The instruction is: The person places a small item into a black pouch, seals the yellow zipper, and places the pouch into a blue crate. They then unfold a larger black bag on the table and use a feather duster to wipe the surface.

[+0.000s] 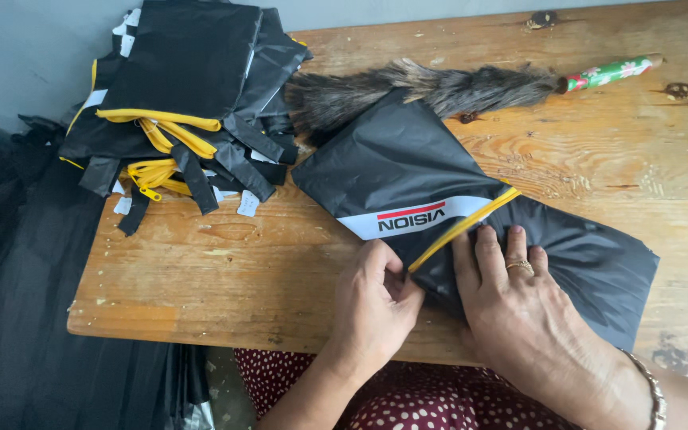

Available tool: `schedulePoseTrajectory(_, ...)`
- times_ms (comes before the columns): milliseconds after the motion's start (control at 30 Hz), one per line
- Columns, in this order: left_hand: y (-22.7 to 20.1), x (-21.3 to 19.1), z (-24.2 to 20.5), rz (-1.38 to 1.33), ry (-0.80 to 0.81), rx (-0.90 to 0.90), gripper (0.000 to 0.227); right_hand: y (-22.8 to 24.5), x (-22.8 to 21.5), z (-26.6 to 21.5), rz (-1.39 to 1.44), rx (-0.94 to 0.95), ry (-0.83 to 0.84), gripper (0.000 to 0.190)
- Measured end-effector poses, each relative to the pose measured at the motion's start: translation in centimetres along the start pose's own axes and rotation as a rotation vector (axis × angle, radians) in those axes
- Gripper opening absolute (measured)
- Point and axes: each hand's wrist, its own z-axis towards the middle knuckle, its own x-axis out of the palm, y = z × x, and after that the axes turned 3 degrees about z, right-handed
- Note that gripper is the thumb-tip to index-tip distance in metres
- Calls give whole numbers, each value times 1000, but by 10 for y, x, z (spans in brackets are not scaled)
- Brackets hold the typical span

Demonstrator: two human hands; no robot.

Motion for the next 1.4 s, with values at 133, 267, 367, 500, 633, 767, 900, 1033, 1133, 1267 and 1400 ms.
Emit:
schedulePoseTrajectory(133,2,-6,2,96,-17,58,20,-10,1,-3,86,-6,-16,119)
schedulePoseTrajectory(267,1,-6,1,170,45,53,21,-31,1,-7,361,-34,5,102)
schedulePoseTrajectory(367,-7,-1,-2,125,62,27,19,-41,-3,-5,425,-13,63,96)
schedulePoseTrajectory(500,-14,8,-9,72,5,45,19,-49,-13,4,549,-10,103,89)
schedulePoseTrajectory(633,-28,8,-10,-88,5,48,20,-37,-2,-1,463,2,110,91)
schedulePoseTrajectory(767,-27,5,-11,-303,75,-170,16,-19,3,-6,230,-35,-155,58)
schedulePoseTrajectory(900,-22,4,-14,-312,-34,-83,14,-14,-1,-7,232,-42,-163,64)
schedulePoseTrajectory(1033,-21,4,-13,-79,-161,217,14,-7,3,-9,192,-34,-178,55)
schedulePoseTrajectory(1133,-19,8,-19,8,-209,378,16,-4,3,-9,221,-64,-182,55)
schedulePoseTrajectory(1267,-18,8,-23,130,-90,656,18,0,8,-10,173,-65,-144,32)
schedulePoseTrajectory(1400,-24,3,-24,238,-66,641,21,-4,10,-18,296,-8,-177,50)
